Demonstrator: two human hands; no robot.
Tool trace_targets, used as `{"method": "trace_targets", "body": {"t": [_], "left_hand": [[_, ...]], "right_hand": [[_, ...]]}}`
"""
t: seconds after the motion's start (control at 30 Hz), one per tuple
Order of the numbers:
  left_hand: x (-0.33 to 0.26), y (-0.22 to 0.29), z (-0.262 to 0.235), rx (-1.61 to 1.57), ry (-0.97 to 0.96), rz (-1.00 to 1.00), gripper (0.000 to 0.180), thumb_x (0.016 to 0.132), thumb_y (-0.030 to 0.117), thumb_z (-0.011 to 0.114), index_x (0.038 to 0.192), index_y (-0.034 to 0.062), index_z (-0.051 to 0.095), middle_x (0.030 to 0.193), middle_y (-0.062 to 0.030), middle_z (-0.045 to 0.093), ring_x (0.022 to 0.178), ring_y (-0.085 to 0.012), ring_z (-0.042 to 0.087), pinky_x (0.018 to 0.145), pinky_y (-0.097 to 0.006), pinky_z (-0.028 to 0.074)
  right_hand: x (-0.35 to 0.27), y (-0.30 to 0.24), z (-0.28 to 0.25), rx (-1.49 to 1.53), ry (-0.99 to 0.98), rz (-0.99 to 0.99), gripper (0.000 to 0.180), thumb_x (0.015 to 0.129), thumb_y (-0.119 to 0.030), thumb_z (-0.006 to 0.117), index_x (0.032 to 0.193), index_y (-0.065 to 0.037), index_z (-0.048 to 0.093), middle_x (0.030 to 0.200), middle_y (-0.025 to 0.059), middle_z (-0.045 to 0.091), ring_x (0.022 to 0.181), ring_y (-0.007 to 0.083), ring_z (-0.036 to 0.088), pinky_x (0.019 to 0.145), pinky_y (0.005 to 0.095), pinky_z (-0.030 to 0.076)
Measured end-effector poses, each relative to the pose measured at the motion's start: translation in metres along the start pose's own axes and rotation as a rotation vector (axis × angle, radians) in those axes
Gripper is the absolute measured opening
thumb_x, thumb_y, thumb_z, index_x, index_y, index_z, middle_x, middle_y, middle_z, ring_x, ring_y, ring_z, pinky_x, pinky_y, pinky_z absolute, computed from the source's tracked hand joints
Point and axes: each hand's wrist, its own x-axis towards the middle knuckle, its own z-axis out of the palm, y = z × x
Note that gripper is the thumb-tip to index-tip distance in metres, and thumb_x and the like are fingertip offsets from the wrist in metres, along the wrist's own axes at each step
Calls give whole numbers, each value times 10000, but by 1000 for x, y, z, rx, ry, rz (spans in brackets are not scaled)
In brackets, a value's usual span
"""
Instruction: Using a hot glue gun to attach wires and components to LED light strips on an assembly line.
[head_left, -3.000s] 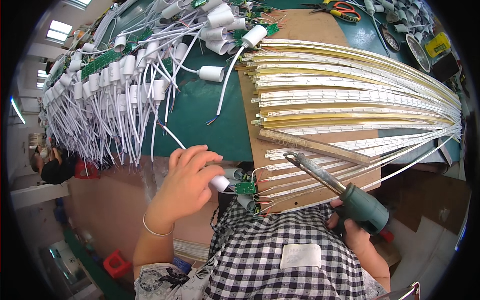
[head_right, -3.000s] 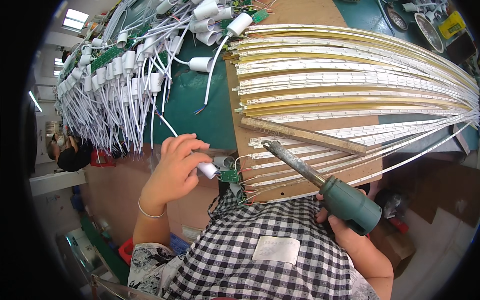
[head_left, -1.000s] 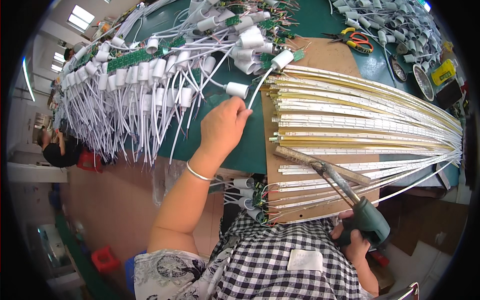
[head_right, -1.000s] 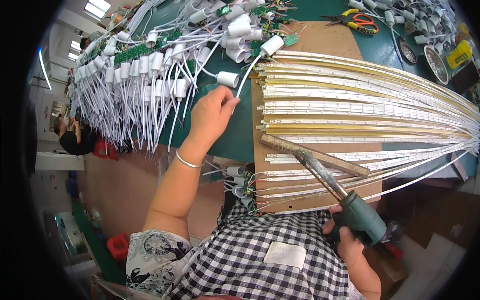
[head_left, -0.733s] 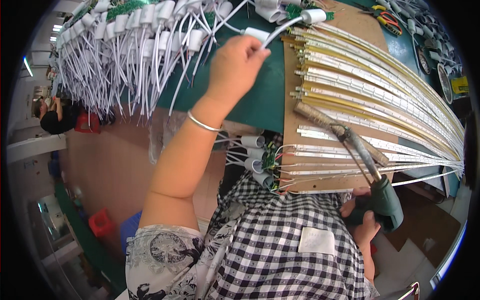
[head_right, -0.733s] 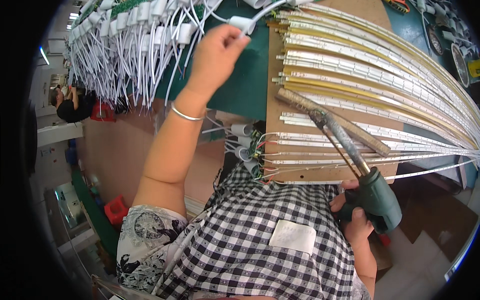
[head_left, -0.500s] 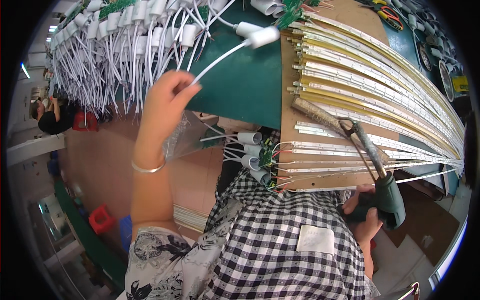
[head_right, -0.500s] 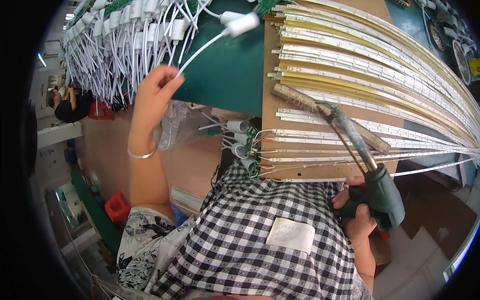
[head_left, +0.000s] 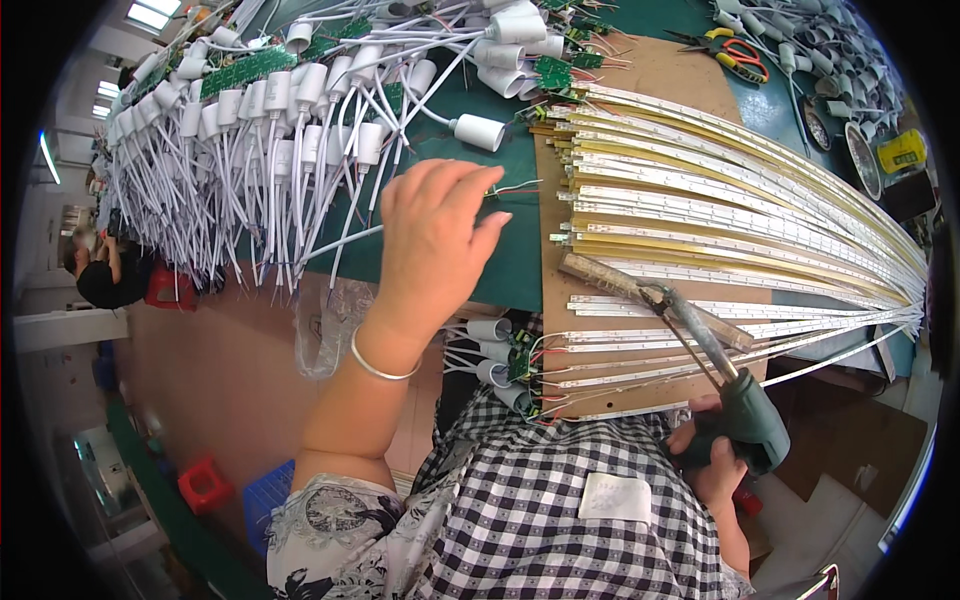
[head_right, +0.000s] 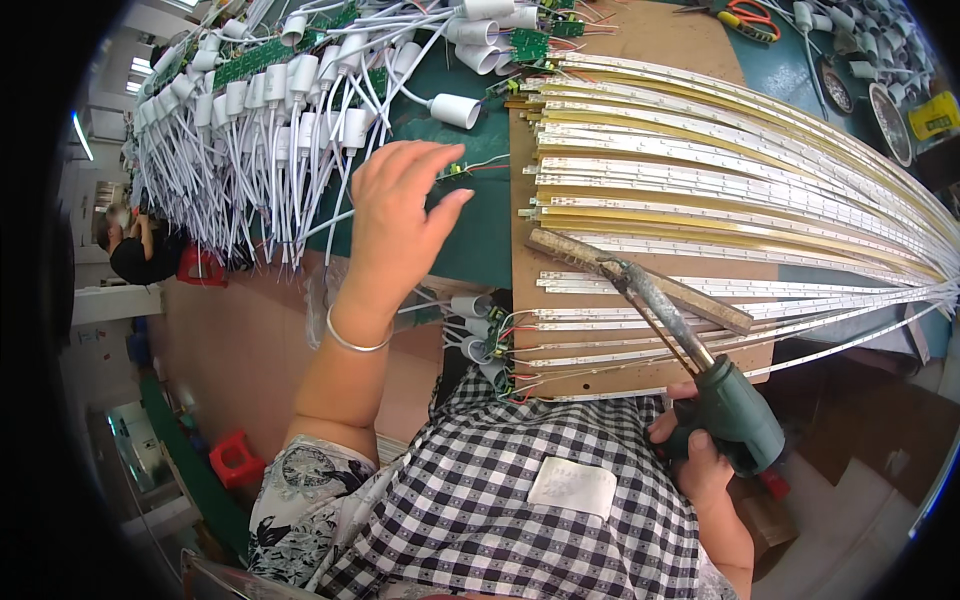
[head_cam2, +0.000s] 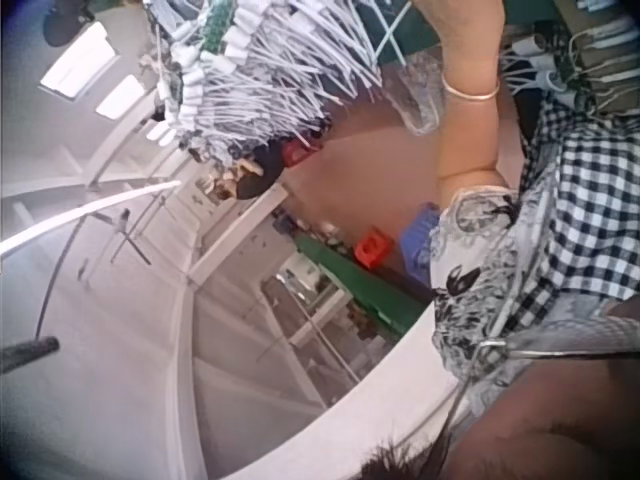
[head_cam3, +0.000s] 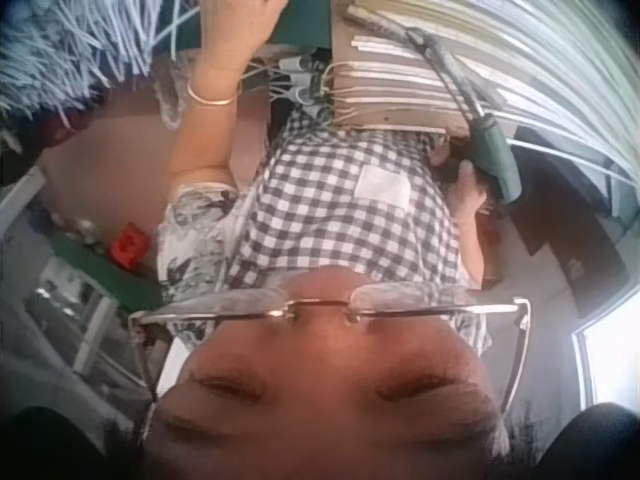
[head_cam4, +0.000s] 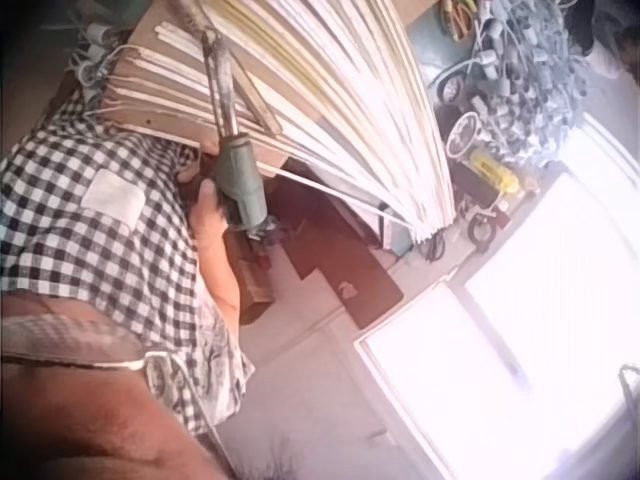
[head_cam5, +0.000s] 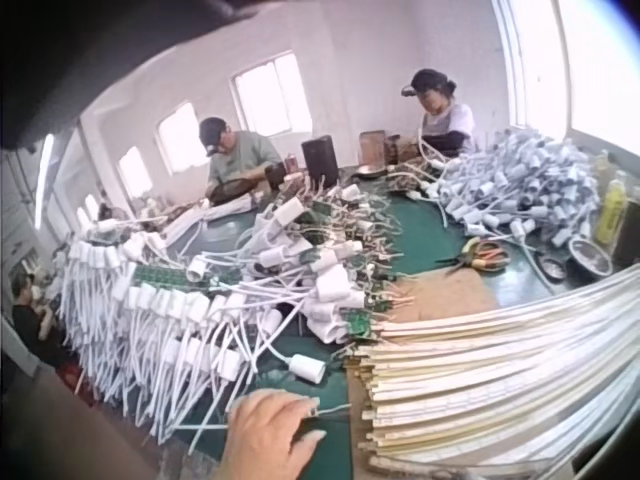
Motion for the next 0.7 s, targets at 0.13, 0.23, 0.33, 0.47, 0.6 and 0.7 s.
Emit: {"method": "trace_targets", "body": {"t": [0.13, 0.23, 0.33, 0.47, 0.6, 0.7], "left_hand": [[11, 5, 25, 23, -1, 26, 336, 777, 172, 781, 1096, 120, 687, 1002, -27, 685, 1009, -232, 605, 937, -405, 350], [11, 0, 34, -35, -29, -2, 218, 790, 167, 774, 993, 135, 704, 892, 8, 694, 913, -194, 625, 895, -395, 345], [15, 2, 34, -19, -34, 4, 127, 798, 157, 765, 907, 140, 704, 845, 20, 691, 844, -182, 624, 873, -388, 343], [6, 5, 23, -147, -157, -47, 96, 802, 143, 756, 860, 132, 680, 837, 15, 673, 847, -195, 607, 879, -378, 331], [6, 4, 18, -161, -219, 38, 109, 793, 130, 749, 822, 126, 644, 791, 15, 641, 853, -206, 596, 868, -388, 319], [7, -1, 17, -155, -249, 66, 114, 786, 127, 746, 819, 123, 637, 795, 8, 634, 856, -222, 584, 860, -394, 335]], "right_hand": [[-3, 1, -1, 15, -14, 8, 634, 895, -451, 650, 1221, 81, 537, 729, 100, 631, 697, 187, 633, 701, 313, 540], [-4, 4, -5, 32, -29, 15, 623, 901, -423, 660, 1240, 83, 529, 828, 122, 658, 712, 188, 640, 711, 317, 543], [-5, 11, -12, 58, -40, 28, 620, 909, -399, 666, 1266, 84, 512, 996, 148, 660, 730, 191, 649, 733, 332, 552], [-7, 10, -16, 12, -99, 38, 630, 917, -403, 661, 1285, 81, 494, 1142, 157, 626, 744, 193, 654, 746, 348, 563], [-5, 6, -3, 9, -4, 21, 650, 897, -442, 674, 1240, 87, 515, 1053, 147, 629, 700, 189, 641, 688, 339, 554], [-5, 6, -2, 1, -4, 21, 652, 888, -449, 682, 1219, 90, 524, 1052, 146, 623, 687, 190, 636, 662, 337, 549]]}}
